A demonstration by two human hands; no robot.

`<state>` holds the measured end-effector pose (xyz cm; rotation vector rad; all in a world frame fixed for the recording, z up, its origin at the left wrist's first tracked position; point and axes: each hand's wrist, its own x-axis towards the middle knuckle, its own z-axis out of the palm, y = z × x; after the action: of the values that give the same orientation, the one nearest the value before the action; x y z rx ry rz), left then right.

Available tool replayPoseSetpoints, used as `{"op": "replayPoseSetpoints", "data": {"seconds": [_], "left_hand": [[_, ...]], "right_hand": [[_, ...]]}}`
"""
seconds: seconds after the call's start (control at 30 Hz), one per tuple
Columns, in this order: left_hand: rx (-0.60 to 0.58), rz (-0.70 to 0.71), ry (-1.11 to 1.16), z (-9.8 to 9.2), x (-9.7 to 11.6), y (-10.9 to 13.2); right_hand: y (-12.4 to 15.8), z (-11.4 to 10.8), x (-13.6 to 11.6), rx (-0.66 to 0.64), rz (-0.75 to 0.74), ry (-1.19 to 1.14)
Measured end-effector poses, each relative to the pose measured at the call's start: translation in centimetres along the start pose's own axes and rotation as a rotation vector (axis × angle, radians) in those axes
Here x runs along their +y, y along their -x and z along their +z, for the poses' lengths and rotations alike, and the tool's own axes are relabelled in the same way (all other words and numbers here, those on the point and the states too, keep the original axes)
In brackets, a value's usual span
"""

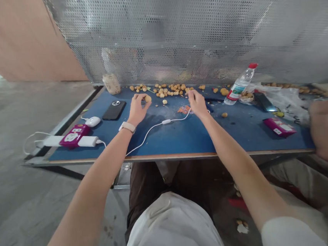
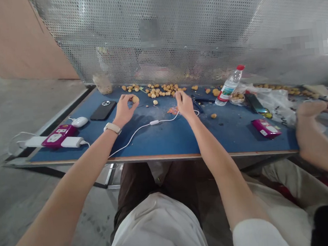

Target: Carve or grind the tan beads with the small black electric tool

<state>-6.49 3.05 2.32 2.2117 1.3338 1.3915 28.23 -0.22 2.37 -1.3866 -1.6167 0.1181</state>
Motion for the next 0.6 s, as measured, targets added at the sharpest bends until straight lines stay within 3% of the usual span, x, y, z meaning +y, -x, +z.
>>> {"op": "replayPoseSetpoints", "data": {"seconds": [0.17,0.3,0.4,0.6], "left_hand": [[-0.106,0.059,0.018,0.4,0.8,0.1],[-0.093,0.022,0.011,0.2,1.0,-0.2],[-0.068,0.0,0.04,-0.2,0.9,-0.4],[-0.066,-0.042,0.02,-1.1,0.3,-0.7]], "right_hand": [[1.1,1.3,-2.3,-0.239,-0.118,-0.01],[1.8,2.3,-3.7,-0.489,-0.316,0.002],[2.0,3.1,-4.5,-0.62,-0.377,0.035],[2.0,3.8,-5.1,-0.688,-0.432,0.08]]}}
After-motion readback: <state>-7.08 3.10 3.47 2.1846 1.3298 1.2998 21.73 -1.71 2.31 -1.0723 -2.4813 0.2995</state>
